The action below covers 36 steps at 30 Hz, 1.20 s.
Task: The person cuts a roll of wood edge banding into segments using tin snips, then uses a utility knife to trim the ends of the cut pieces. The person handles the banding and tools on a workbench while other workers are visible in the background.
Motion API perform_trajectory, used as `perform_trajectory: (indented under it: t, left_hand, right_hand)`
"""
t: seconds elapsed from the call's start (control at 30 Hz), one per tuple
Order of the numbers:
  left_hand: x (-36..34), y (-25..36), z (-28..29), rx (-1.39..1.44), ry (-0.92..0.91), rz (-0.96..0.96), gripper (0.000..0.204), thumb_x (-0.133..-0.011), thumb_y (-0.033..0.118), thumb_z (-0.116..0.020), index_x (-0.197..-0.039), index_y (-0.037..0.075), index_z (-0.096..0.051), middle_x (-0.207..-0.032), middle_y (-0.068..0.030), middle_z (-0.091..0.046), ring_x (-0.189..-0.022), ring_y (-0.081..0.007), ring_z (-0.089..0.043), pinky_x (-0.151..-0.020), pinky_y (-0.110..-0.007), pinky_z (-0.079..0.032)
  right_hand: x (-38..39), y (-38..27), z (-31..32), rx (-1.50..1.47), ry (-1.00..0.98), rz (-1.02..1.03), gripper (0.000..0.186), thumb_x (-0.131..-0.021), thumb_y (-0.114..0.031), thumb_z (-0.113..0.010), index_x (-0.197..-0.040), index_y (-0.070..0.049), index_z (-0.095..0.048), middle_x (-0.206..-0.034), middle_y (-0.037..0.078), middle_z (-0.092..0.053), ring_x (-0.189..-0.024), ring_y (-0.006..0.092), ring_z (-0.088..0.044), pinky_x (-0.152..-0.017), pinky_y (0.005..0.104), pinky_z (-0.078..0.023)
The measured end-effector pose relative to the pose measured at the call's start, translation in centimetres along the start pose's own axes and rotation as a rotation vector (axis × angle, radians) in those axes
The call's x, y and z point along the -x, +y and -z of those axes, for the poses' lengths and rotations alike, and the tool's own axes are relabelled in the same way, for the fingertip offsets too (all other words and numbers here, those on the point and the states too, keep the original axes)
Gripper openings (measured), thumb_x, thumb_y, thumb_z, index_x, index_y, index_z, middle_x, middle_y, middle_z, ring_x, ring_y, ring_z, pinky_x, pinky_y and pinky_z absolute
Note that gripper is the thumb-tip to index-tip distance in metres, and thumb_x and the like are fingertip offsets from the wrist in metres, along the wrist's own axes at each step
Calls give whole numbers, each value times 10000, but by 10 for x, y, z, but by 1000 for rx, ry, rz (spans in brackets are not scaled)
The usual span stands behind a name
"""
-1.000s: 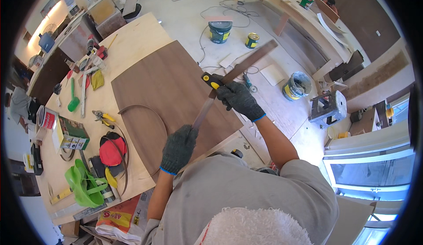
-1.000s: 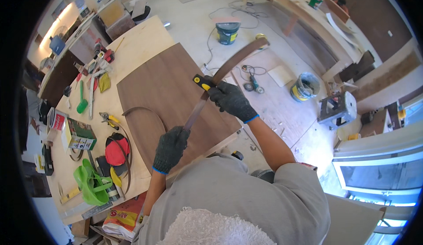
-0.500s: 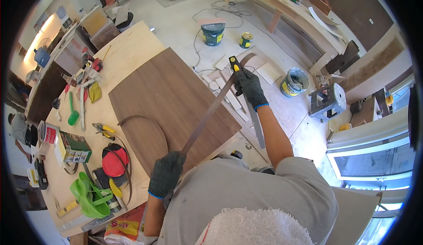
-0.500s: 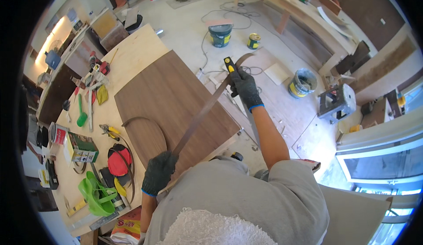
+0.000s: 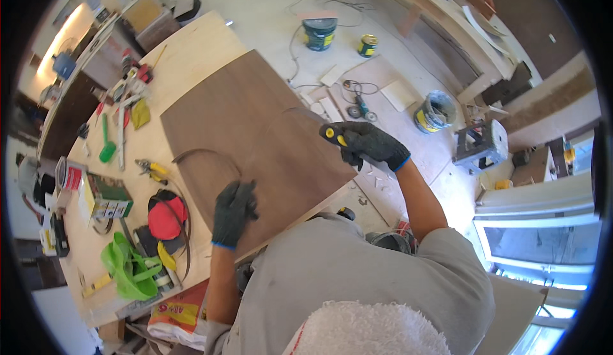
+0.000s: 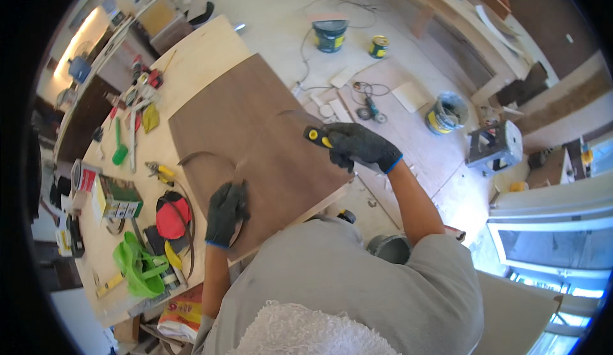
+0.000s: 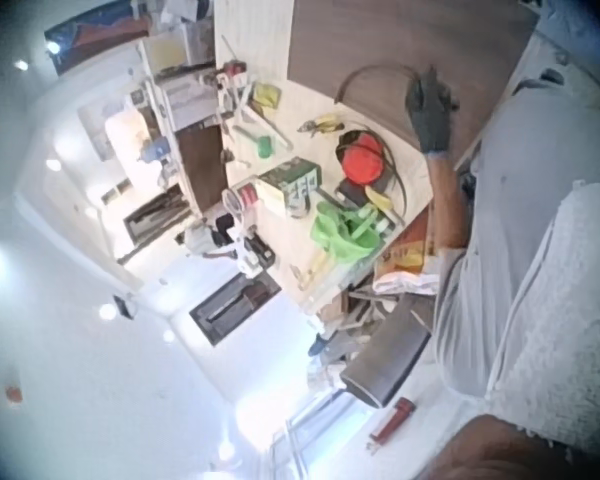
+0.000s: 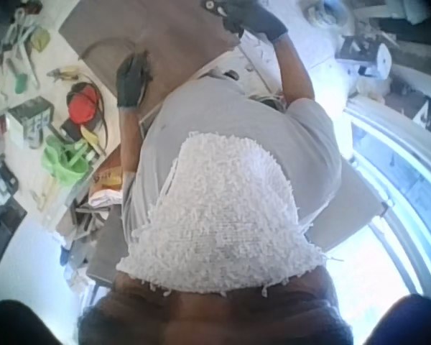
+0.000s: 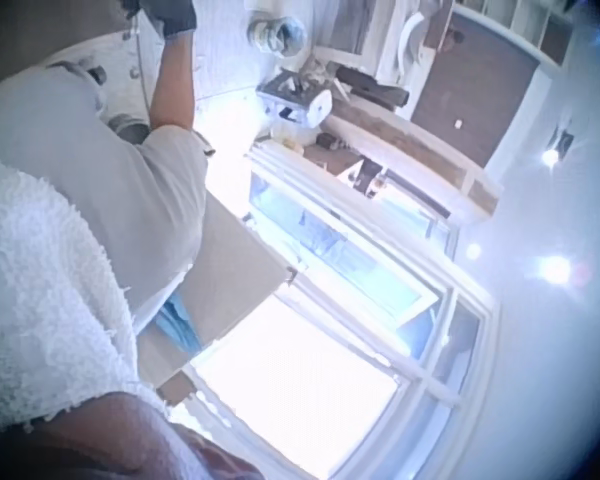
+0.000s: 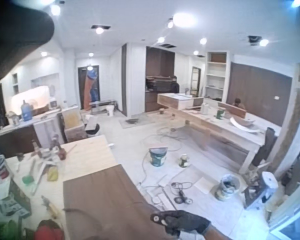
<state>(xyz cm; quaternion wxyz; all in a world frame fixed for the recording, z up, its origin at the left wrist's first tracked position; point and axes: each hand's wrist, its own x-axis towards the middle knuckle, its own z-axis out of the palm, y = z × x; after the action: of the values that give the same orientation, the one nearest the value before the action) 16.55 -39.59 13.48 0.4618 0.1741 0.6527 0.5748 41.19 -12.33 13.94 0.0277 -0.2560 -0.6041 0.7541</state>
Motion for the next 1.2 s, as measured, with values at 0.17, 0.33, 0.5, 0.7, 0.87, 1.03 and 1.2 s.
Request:
perform_trajectory:
  t: [0.17, 0.33, 0.5, 0.7, 0.87, 1.03, 1.2]
  left_hand:
    - [-24, 24, -46, -21, -160, -187, 262, -1019, 223, -543, -1131, -2, -618, -762, -26, -567, -649, -102, -557, -583, -268, -520]
    - [-22, 54, -56, -242, -259, -318, 271, -1020, 216, -531, -1141, -10, -618, -786, -69, -607, -670, -123, -598, -601, -284, -540]
    - [-30, 51, -50, -614, -210, -665, 210, -990, 186, -547, -1094, 19, -619, -782, -147, -637, -634, -266, -635, -576, -398, -524]
    - [-26, 29, -49, -934, 14, -704, 131, -971, 175, -554, -959, 54, -603, -761, -199, -647, -684, -423, -626, -605, -520, -492]
    - [-8, 13, -41, -1109, -71, -798, 126, -923, 137, -575, -991, 39, -615, -842, -185, -640, -712, -385, -630, -618, -487, -501]
    - [18, 13, -29, -1251, -210, -948, 226, -809, 62, -626, -1032, 28, -637, -891, -136, -616, -725, -309, -639, -612, -432, -508]
    - [36, 10, -7, -1268, -365, -780, 259, -836, 94, -587, -1076, 7, -632, -1045, -153, -632, -835, -341, -650, -672, -459, -523]
  right_hand:
    - [-13, -30, -69, -15, -193, 89, 704, -1001, -316, -596, -1553, -38, -258, -1005, 110, -627, -790, 149, -597, -661, 321, -533]
    - [-37, -47, -66, -47, -342, 89, 627, -1000, -377, -578, -1482, -29, -379, -939, 121, -663, -750, 176, -654, -632, 324, -567]
    - [-36, -66, -81, -61, -282, 57, 507, -996, -406, -579, -1301, -6, -522, -821, 89, -648, -639, 146, -625, -539, 277, -532]
    - [-54, -48, -87, 98, 80, 81, 492, -989, -402, -597, -1259, 9, -573, -768, 54, -617, -609, 115, -591, -516, 265, -511]
    - [-60, -25, -56, 90, 351, 128, 439, -993, -372, -594, -1217, 5, -607, -778, 46, -621, -589, 100, -572, -501, 267, -506]
    - [-73, 8, 18, 78, 665, 215, 352, -996, -345, -586, -1186, -53, -637, -724, 5, -600, -570, 81, -549, -472, 255, -482]
    - [-65, 13, 46, 228, 869, 65, 387, -1004, -332, -578, -1292, -74, -600, -709, -4, -572, -542, 80, -512, -445, 249, -442]
